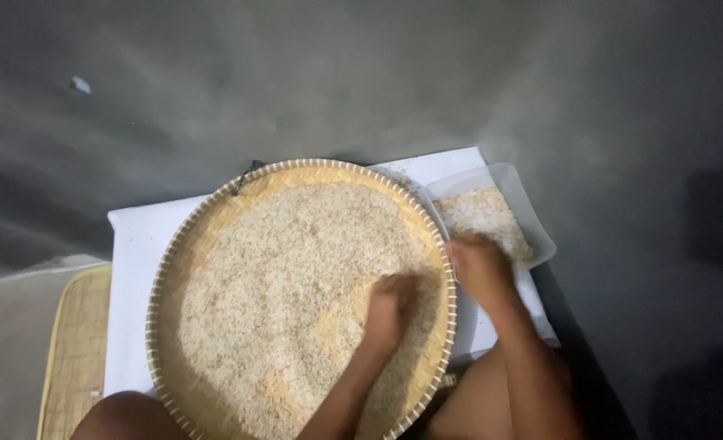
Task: Sorting through raw rice in a large woven tray to remove impurities and placing them in a plastic container.
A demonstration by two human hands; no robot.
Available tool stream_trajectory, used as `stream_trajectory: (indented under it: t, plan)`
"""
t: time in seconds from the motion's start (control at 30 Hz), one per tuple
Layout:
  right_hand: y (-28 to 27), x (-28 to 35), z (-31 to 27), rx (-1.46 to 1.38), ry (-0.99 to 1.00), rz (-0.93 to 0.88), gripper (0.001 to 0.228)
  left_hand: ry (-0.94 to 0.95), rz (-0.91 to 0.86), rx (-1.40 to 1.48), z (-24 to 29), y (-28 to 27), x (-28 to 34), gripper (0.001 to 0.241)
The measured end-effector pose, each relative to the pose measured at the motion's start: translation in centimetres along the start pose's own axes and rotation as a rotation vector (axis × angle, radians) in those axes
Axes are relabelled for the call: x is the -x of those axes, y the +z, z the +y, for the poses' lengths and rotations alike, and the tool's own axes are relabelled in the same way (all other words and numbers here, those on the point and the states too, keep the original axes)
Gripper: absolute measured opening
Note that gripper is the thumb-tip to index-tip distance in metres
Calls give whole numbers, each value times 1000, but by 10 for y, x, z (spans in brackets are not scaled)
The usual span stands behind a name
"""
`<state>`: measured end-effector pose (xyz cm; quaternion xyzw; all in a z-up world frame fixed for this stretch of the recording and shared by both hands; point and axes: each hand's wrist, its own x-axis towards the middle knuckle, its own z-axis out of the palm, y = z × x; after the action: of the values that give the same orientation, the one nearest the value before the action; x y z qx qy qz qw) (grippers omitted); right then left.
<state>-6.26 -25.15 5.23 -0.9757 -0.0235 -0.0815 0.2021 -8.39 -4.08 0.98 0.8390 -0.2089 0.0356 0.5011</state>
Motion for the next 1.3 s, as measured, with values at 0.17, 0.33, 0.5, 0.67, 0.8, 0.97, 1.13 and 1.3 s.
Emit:
stream_trajectory:
  t: [0.17,0.33,0.5,0.67,0.8,0.97,1.13,1.3]
  plan:
    - [24,5,-44,142,-231,-77,11,-274,15,-49,-28,-81,46,26]
    - [37,5,-47,222,-268,-75,10,-60,166,-375,-50,-145,72,27]
    - [47,4,-51,244,-327,-108,7,-146,248,-566,-72,-167,98,25]
    - [49,-2,-59,281,-293,-202,6,-131,286,-517,-64,-172,103,21]
    - [16,-9,-69,37,53,-175,22,-32,289,-668,-94,-153,102,12]
    - [4,-7,-5,330,168,284,13,16,191,-703,-98,-124,87,11]
    - [22,-1,27,297,172,425,17,46,101,-824,-87,-111,68,8]
    - [35,-3,-61,16,-118,163,5,71,100,-936,-75,-106,58,8]
